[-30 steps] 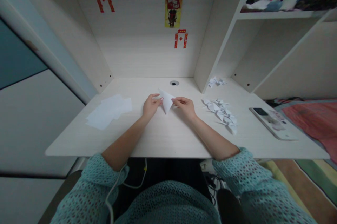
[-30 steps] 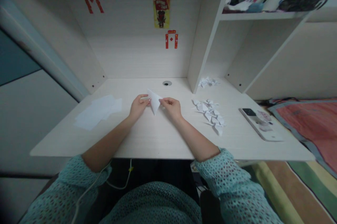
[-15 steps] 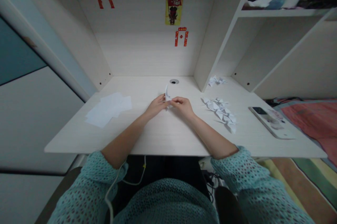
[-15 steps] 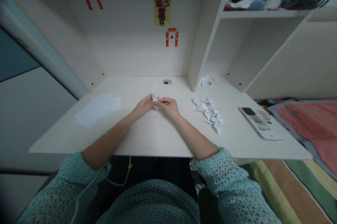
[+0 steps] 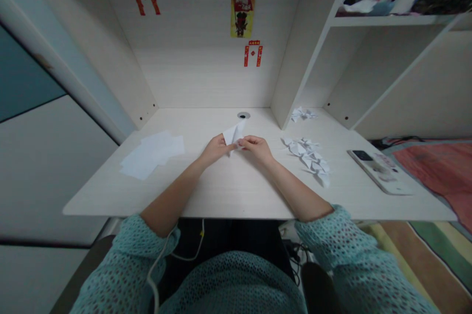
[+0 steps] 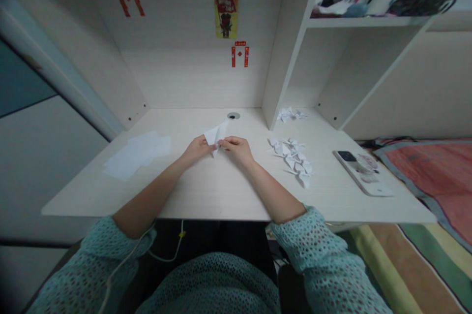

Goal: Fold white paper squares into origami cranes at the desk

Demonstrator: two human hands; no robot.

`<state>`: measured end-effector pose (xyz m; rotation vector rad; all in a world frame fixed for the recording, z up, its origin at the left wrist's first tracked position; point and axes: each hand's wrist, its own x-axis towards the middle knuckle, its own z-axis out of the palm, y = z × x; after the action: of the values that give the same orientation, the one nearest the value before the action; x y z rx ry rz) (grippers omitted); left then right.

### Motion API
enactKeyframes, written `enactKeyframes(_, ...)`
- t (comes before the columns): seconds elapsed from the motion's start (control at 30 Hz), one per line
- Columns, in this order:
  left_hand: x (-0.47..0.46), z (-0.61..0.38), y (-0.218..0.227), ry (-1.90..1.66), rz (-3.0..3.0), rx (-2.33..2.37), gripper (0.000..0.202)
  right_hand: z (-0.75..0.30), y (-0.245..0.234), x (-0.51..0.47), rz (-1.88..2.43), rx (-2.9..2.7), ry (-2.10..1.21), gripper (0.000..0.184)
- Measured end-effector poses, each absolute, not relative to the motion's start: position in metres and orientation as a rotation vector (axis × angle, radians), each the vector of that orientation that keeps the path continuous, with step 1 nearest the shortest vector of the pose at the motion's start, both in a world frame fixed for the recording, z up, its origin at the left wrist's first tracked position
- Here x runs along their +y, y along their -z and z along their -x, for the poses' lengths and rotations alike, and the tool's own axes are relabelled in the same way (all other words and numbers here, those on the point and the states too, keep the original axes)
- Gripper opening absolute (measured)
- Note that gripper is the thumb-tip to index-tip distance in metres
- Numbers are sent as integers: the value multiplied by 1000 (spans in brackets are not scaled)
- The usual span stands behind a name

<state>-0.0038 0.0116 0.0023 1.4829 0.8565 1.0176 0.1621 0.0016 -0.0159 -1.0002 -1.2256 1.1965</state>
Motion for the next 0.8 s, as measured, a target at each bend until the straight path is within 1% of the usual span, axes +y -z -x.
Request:
enactKeyframes(0.13, 15, -1, 6, -1045, -1410, 879, 49, -161, 13, 0, 998, -1252, -1168, 27)
enactKeyframes(0.33, 31, 14, 12, -1303, -1145, 1058, 46, -167, 12, 3, 1021, -1135, -1114, 32)
enactKeyframes(0.47, 30, 19, 7, -1255, -1041, 1094, 39, -170, 18, 9, 1065, -1010, -1073, 34)
enactKeyframes(0.6, 25, 18, 3, -1224, -1034, 1080, 33, -171, 21, 11, 1098, -1018, -1022, 31)
enactKeyframes(0.8, 28, 19, 5, -1222, -1025, 1080, 35, -174, 23, 13, 1063, -1040, -1036, 26)
